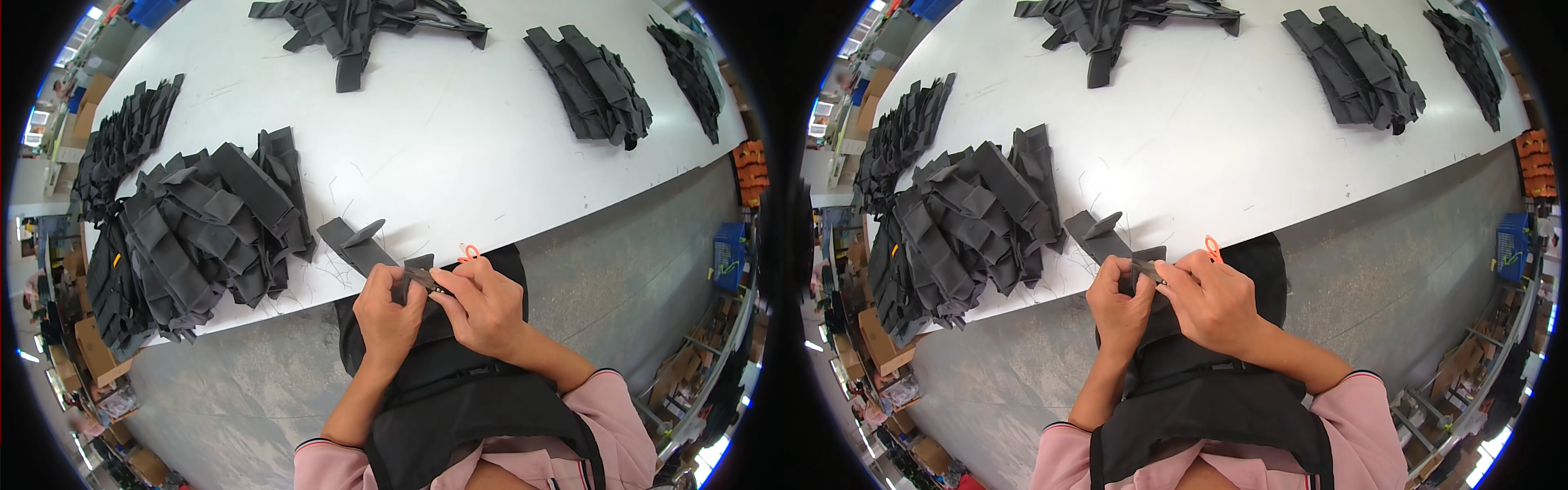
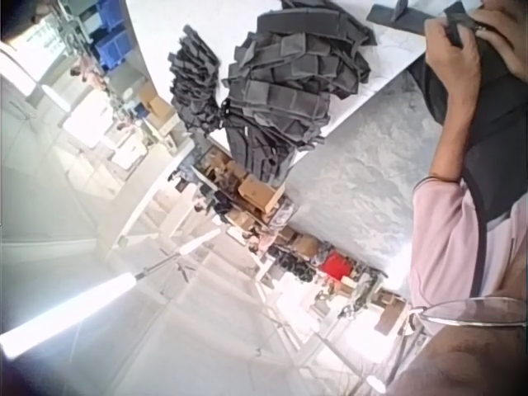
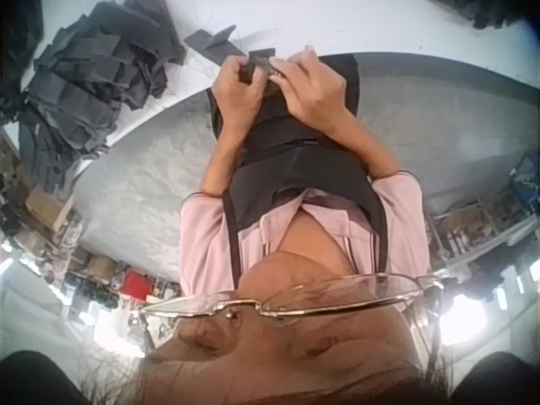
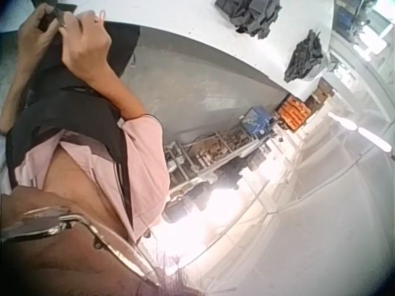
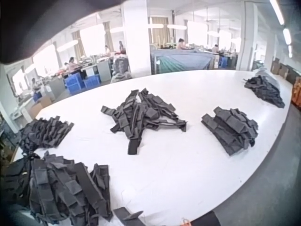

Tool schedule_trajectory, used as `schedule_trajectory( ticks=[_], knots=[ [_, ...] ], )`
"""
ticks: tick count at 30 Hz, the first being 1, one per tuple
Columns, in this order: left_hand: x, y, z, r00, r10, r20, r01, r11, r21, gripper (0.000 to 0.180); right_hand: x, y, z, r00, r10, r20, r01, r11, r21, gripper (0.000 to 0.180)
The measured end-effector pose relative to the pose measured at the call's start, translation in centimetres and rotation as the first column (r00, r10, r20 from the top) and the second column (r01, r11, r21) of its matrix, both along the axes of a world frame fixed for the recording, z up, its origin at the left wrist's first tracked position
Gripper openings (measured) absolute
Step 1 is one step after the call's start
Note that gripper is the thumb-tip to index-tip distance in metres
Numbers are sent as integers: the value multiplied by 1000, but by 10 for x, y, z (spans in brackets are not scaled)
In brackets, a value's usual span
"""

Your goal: Trimming excess threads or material from black fabric strips using nippers.

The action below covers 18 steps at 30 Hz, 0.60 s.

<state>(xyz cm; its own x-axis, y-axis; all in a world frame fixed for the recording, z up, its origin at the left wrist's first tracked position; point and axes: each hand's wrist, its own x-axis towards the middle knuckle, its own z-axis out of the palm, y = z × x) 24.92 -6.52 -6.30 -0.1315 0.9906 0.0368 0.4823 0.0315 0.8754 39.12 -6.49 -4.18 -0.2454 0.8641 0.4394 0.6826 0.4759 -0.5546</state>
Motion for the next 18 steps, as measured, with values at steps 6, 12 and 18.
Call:
schedule_trajectory(
  ticks=[6, 12, 18],
  knots=[
    [0, -1, -1, 1000, -7, 16, 6, 999, 39, 16, -1, 3, -10, 989, -10, -149, -12, 989, -147, 29],
    [0, -2, -4, 997, 7, 77, -10, 999, 38, 17, -5, 0, -10, 963, -66, -260, 5, 974, -227, 26],
    [1, -3, -4, 996, 4, 90, -8, 999, 43, 16, -6, -2, -11, 957, -94, -275, 24, 969, -247, 23]
  ],
)
